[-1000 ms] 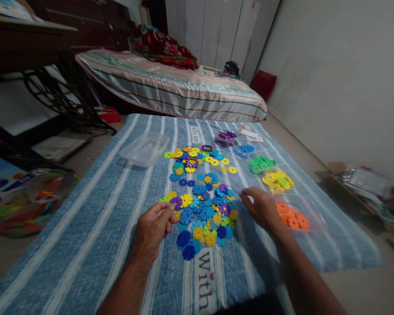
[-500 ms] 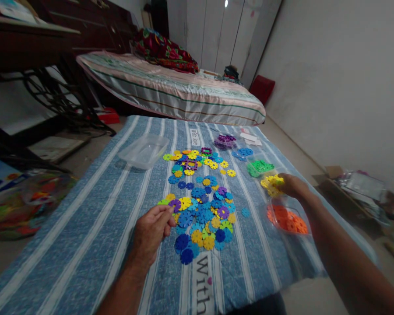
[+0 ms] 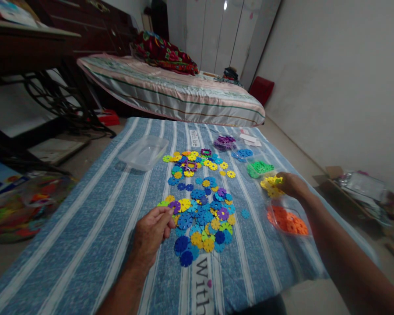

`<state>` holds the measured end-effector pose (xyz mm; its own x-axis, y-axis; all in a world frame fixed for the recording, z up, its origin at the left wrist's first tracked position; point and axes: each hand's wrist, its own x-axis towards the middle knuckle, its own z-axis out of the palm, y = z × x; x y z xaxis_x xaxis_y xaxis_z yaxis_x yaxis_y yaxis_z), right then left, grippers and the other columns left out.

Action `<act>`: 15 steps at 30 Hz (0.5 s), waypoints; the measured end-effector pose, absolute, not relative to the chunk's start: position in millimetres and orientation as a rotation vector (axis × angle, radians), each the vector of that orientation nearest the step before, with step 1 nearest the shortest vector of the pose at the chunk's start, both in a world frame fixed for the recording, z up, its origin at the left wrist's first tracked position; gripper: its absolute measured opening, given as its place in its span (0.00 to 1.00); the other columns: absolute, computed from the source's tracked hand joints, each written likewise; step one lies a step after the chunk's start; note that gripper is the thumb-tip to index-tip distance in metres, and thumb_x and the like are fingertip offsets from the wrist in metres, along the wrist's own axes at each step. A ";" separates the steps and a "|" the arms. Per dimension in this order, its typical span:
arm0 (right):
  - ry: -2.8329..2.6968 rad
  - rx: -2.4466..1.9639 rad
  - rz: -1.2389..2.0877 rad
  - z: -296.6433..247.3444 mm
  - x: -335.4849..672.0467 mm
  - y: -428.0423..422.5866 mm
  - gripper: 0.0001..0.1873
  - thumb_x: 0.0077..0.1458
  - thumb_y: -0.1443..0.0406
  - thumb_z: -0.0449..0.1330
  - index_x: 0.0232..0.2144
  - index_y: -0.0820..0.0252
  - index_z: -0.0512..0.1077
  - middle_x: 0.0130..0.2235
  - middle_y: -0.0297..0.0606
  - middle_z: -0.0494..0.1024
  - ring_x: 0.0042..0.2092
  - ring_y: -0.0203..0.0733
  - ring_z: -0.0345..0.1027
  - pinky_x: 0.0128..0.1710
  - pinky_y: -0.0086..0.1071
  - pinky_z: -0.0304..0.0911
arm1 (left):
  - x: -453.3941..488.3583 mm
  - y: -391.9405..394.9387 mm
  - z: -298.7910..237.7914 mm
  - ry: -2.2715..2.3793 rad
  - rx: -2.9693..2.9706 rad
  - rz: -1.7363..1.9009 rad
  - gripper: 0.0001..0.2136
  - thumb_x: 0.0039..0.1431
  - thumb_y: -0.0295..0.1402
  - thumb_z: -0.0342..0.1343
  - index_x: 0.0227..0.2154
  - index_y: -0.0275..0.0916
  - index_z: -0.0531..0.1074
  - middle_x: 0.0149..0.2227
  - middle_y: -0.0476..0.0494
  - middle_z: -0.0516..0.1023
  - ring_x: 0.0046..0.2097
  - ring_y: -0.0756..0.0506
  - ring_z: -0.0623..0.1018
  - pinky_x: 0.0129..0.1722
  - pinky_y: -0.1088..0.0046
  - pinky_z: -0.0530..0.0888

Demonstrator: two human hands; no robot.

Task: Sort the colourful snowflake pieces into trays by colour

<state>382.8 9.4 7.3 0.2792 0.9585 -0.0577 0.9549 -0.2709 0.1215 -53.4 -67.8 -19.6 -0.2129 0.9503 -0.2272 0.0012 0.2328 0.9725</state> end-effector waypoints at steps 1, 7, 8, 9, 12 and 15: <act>1.833 2.405 0.046 9.5 381.9 10.2 0.23 0.55 0.64 0.59 0.53 0.60 0.72 0.46 0.49 0.79 0.44 0.49 0.74 0.36 0.33 0.63 | -53.5 -67.9 -19.4 1.485 0.944 1.166 0.15 0.43 0.44 0.61 0.29 0.37 0.70 0.17 0.52 0.71 0.16 0.54 0.63 0.15 0.80 0.55; 2.124 2.383 0.002 18.7 368.5 13.2 0.20 0.53 0.64 0.59 0.49 0.61 0.75 0.40 0.45 0.80 0.38 0.45 0.74 0.34 0.31 0.63 | -54.6 -67.8 -18.2 1.492 0.938 1.150 0.16 0.43 0.44 0.60 0.29 0.37 0.70 0.18 0.53 0.71 0.16 0.54 0.62 0.15 0.80 0.56; 2.189 2.375 -0.009 19.2 365.3 13.6 0.20 0.52 0.64 0.60 0.49 0.61 0.75 0.39 0.44 0.80 0.37 0.45 0.74 0.34 0.30 0.63 | -54.8 -67.9 -18.2 1.492 0.938 1.151 0.16 0.43 0.44 0.60 0.29 0.37 0.70 0.18 0.52 0.71 0.16 0.54 0.62 0.15 0.80 0.56; 2.249 2.371 -0.016 19.5 362.1 14.3 0.21 0.52 0.64 0.60 0.49 0.61 0.74 0.39 0.44 0.80 0.37 0.44 0.74 0.34 0.30 0.63 | -54.9 -68.0 -18.2 1.492 0.939 1.151 0.16 0.43 0.45 0.60 0.29 0.37 0.70 0.18 0.52 0.71 0.16 0.54 0.62 0.15 0.80 0.56; 2.384 2.376 -0.004 20.2 353.9 18.0 0.22 0.50 0.65 0.61 0.50 0.60 0.74 0.40 0.42 0.80 0.36 0.43 0.74 0.34 0.30 0.64 | -54.5 -68.5 -18.0 1.494 0.941 1.156 0.16 0.43 0.45 0.60 0.29 0.37 0.70 0.18 0.52 0.71 0.16 0.54 0.62 0.15 0.80 0.55; 2.452 2.367 0.014 21.3 348.1 23.8 0.22 0.50 0.65 0.62 0.50 0.60 0.73 0.42 0.43 0.80 0.37 0.43 0.74 0.36 0.31 0.65 | -53.9 -68.9 -17.2 1.492 0.940 1.161 0.16 0.43 0.45 0.60 0.28 0.37 0.70 0.18 0.53 0.71 0.16 0.54 0.62 0.15 0.80 0.55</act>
